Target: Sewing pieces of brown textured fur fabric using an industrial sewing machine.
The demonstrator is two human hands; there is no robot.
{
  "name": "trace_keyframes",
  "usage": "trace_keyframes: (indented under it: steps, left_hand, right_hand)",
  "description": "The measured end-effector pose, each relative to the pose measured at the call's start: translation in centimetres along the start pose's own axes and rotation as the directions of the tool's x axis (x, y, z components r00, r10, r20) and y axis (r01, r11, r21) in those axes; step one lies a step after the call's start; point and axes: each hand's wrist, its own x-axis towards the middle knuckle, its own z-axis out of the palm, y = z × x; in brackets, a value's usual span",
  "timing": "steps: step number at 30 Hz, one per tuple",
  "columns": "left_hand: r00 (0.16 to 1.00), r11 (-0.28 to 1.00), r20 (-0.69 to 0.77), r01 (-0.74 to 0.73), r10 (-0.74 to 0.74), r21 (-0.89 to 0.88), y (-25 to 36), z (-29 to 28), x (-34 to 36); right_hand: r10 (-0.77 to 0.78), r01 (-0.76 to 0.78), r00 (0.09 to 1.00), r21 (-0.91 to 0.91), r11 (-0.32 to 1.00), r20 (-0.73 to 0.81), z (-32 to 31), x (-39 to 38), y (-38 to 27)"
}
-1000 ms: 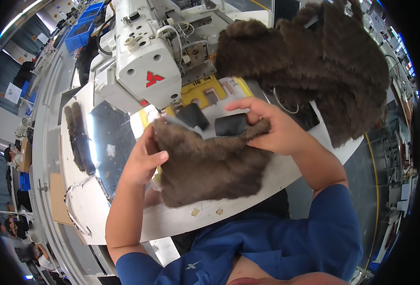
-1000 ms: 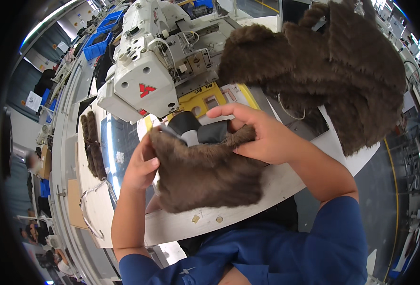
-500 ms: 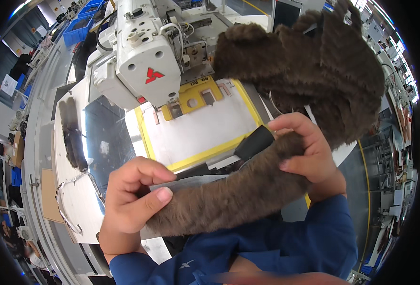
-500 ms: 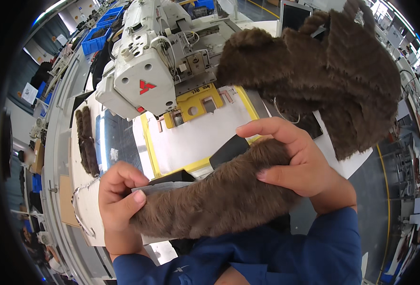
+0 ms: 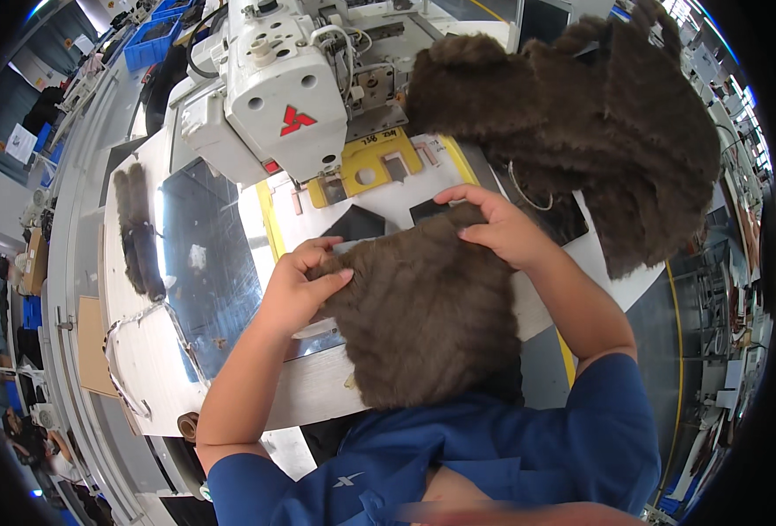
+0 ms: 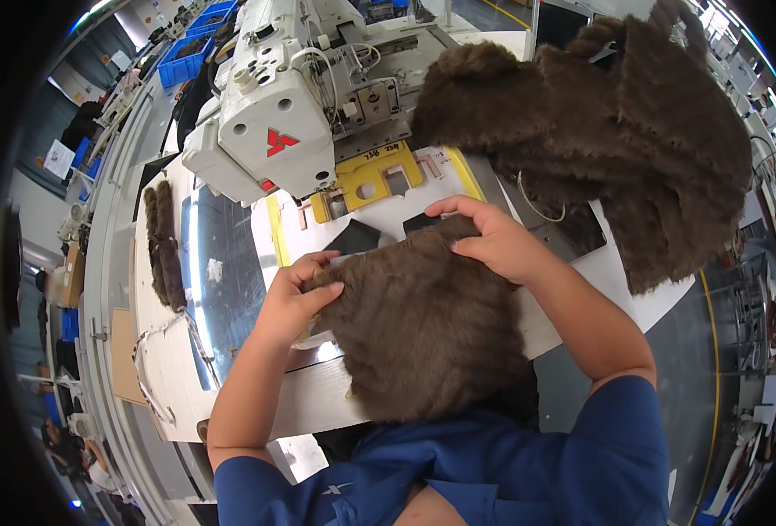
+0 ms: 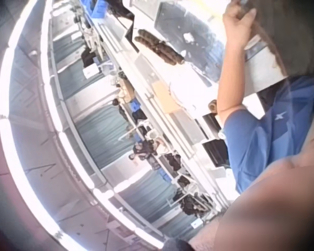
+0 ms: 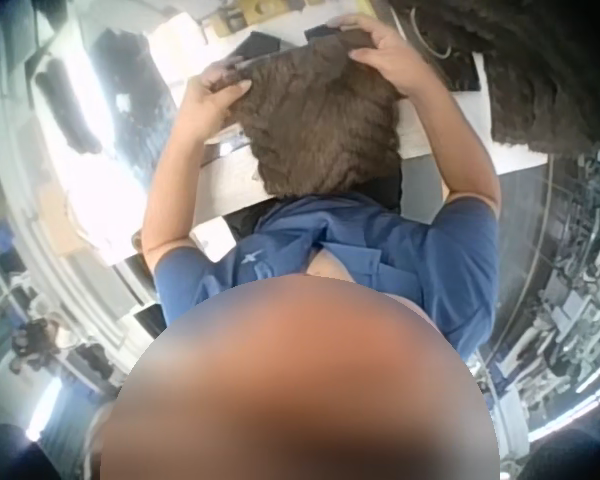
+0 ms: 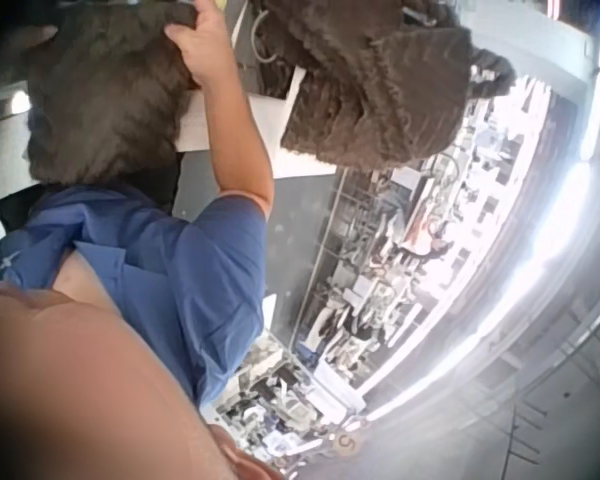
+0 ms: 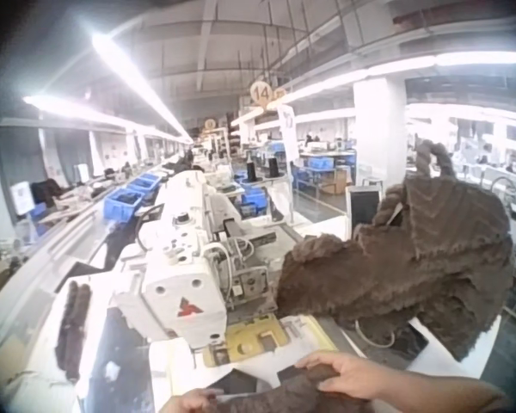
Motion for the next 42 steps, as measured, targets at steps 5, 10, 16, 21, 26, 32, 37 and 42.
trace_keyframes:
  steps: [5,10,16,21,26,32,37,42]
  left_hand:
    - [0.999,0.998,-0.028,0.036,-0.037,-0.06,-1.7,-1.0,0.8]
    - [0.968,0.947,-0.054,0.226,-0.244,-0.23,-2.7,-1.1,1.4]
    - [0.98,0.866,0.134,0.192,-0.146,-0.461,-1.0,-0.8,1.2]
    - [0.98,0.995,0.192,0.029,-0.047,0.094,0.4,-1.9,1.9]
    - [0.99,0.997,-0.128,0.057,-0.062,-0.042,-1.4,-1.0,4.5]
    - [0.892,0.949,-0.452,0.167,-0.029,0.267,-2.1,-2.5,5.7]
    - [0.898,0.892,-0.439,0.202,-0.005,0.404,-1.8,-3.2,6.7]
    - [0.894,0.811,-0.433,0.17,0.112,0.56,-2.7,-4.3,10.0]
  right_hand:
    - [0.018,-0.01,0.999,-0.185,0.983,0.044,-0.1,1.9,0.4]
    - [0.062,-0.06,0.998,-0.198,0.978,0.007,-0.4,2.7,1.0]
    - [-0.041,0.1,0.98,-0.298,0.949,0.196,-1.1,3.6,1.1]
    - [-0.032,0.142,0.954,-0.357,0.923,0.297,-1.1,4.8,0.5]
    - [-0.064,0.107,0.983,-0.252,0.962,0.174,-0.2,6.0,1.0]
    - [-0.189,0.034,0.904,-0.375,0.926,-0.385,-1.6,7.2,2.3]
    - [-0.317,-0.04,0.841,-0.633,0.773,-0.439,-4.1,9.1,2.4]
    - [-0.463,0.016,0.804,-0.764,0.644,-0.374,-4.3,11.9,1.8]
